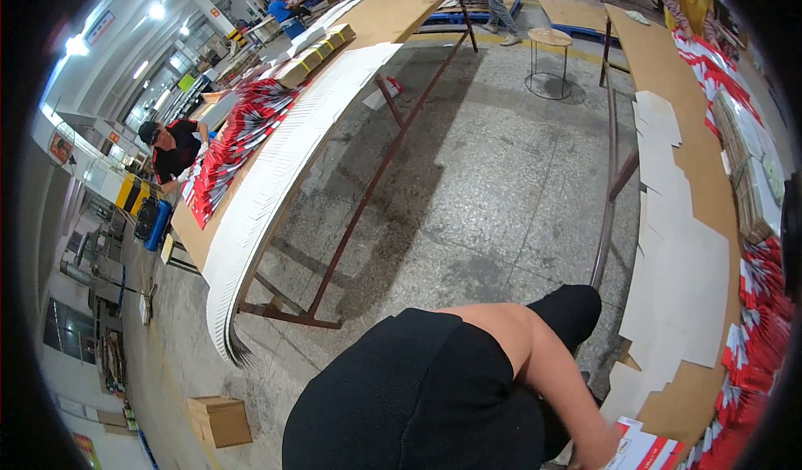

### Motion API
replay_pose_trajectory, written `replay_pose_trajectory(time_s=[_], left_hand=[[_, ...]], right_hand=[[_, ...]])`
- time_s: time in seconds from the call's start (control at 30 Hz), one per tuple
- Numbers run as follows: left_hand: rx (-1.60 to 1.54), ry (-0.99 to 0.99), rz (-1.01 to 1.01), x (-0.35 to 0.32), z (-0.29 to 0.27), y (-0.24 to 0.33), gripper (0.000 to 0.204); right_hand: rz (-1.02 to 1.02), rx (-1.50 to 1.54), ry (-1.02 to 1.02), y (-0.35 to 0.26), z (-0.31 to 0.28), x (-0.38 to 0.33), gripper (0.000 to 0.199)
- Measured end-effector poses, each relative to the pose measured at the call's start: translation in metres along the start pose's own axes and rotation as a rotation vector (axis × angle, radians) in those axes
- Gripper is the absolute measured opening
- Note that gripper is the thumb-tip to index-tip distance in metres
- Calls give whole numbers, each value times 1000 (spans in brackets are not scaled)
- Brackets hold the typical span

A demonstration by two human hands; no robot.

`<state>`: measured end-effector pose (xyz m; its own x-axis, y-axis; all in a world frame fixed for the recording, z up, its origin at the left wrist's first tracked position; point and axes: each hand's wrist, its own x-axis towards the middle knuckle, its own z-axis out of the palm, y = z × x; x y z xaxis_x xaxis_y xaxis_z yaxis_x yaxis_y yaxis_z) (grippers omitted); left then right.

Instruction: Sort and fold paper packaging or cardstock items at a industrial workbench.

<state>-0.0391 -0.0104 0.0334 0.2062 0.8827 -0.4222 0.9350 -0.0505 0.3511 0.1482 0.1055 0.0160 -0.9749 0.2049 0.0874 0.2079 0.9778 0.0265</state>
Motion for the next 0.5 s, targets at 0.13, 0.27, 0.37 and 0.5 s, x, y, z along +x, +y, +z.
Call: replay_pose_trajectory(time_s=[0.13,0.27,0.37,0.5], left_hand=[[441,533,-483,-8,80,-89,94],[278,922,-18,-42,91,-109,87],[453,774,-30,-34,89,-125,48],[404,254,89,-9,4,-97,28]], right_hand=[[84,-498,-349,-1,32,38,49],[-32,-509,-114,-31,25,30,66],[-9,-209,-45,-31,18,27,62],[81,-150,45,-24,4,5,60]])
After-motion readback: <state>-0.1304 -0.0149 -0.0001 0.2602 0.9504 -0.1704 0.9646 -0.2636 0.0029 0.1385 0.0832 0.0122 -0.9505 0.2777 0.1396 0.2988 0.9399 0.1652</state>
